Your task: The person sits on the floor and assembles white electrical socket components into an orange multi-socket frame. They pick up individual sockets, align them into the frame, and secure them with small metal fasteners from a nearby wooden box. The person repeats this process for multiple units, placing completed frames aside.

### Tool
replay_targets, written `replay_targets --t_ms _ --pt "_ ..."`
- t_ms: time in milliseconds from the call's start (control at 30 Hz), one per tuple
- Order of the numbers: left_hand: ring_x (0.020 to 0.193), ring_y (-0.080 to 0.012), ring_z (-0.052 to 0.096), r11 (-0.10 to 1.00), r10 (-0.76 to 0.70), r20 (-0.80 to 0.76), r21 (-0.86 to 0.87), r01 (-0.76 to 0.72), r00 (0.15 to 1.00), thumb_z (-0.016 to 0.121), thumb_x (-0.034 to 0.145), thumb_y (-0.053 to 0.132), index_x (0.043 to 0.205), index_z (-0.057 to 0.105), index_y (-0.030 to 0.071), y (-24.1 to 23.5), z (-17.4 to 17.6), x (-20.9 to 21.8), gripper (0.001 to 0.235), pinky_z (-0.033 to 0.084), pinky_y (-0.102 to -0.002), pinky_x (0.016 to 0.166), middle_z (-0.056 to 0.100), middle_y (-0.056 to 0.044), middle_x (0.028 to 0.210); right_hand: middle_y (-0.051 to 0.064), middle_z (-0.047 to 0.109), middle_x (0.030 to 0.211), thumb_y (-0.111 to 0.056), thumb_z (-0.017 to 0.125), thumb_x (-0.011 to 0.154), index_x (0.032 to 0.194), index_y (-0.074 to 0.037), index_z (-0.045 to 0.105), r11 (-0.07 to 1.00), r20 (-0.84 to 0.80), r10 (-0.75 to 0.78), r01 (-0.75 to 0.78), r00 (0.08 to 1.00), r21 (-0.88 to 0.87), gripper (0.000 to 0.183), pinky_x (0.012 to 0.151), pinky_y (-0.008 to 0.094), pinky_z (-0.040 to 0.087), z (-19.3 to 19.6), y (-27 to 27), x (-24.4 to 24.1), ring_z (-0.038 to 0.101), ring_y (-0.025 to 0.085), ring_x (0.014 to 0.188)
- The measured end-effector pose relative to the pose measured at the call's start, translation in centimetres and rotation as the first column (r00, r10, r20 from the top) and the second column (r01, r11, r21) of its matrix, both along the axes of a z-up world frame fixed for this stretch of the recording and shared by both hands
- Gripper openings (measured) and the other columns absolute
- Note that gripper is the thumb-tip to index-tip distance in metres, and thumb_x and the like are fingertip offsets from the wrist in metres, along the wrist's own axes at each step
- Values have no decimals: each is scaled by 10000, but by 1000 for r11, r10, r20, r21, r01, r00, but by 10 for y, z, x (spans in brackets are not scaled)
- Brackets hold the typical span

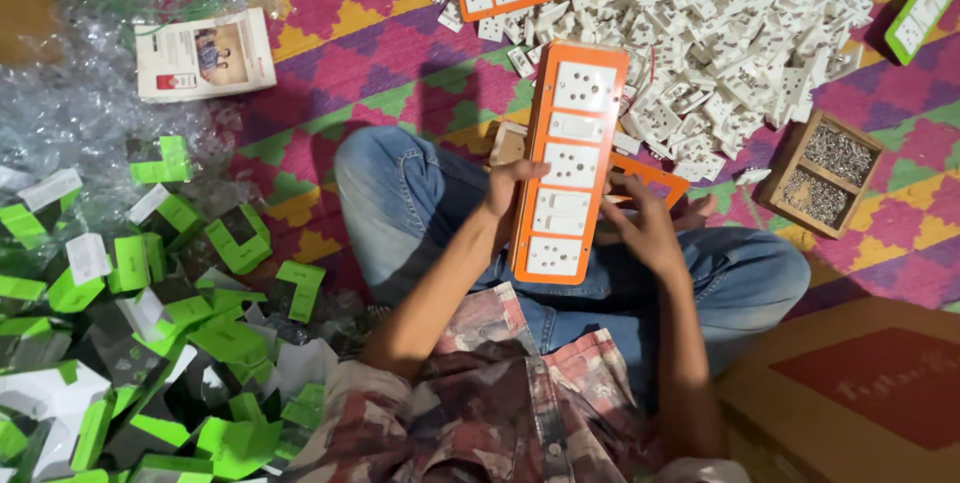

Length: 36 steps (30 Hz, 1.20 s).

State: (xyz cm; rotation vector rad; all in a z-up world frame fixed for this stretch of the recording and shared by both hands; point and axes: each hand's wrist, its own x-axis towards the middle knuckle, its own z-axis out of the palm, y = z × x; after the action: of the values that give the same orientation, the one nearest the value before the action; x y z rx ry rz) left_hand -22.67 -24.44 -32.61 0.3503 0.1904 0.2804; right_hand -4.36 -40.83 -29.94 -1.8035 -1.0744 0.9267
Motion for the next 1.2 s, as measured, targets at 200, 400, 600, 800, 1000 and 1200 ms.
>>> replay_targets --t_ms 200,400,600,800,1000,1200 --pt "1105 -361 688 997 70 10 34 -70 998 729 874 368 1411 504 -85 -9 -4 -2 738 576 -466 969 667 -256 1241 141 490 1504 -293 753 915 1547 -21 383 958 -256 -104 166 961 236 781 1112 352 455 74 -21 -78 522 261 1345" --pt "1124 -341 692 999 38 112 -35 -35 993 731 881 416 1430 494 -50 -11 5 -10 758 584 -467 980 661 -234 1266 188 374 1589 -273 978 630 1579 -32 334 956 171 -132 80 976 283 1172 1108 415 491 93 -21 -120 449 333 1445" --pt "1107 -333 692 998 53 -38 -27 -54 998 727 914 475 1419 518 -70 -18 -17 -13 772 576 -448 960 669 -228 1245 124 488 1513 -255 1025 518 1435 -65 551 936 216 -178 97 960 339 1050 1076 398 550 82 -17 -107 558 279 1376" --pt "1092 -324 698 995 92 19 -41 -91 996 720 913 464 1406 528 -64 -18 -37 -12 747 582 -440 950 674 -230 1247 123 430 1524 -276 1007 527 1440 -39 536 921 -8 -75 73 997 382 1055 1106 426 537 77 -20 -101 527 272 1404" --pt "1105 -326 695 999 33 54 5 -33 998 730 901 503 1413 526 -70 -14 -20 -15 795 586 -433 944 670 -242 1256 125 456 1495 -270 997 580 1433 -33 571 910 -13 -120 116 993 398 982 1103 421 564 68 -22 -107 574 261 1356" --pt "1109 -332 689 999 7 76 52 -11 997 763 849 534 1429 515 -55 -15 0 -18 863 589 -444 946 666 -239 1251 146 471 1506 -277 989 615 1406 -60 597 880 -2 -140 125 990 457 909 1156 448 532 61 -25 -110 567 292 1385"
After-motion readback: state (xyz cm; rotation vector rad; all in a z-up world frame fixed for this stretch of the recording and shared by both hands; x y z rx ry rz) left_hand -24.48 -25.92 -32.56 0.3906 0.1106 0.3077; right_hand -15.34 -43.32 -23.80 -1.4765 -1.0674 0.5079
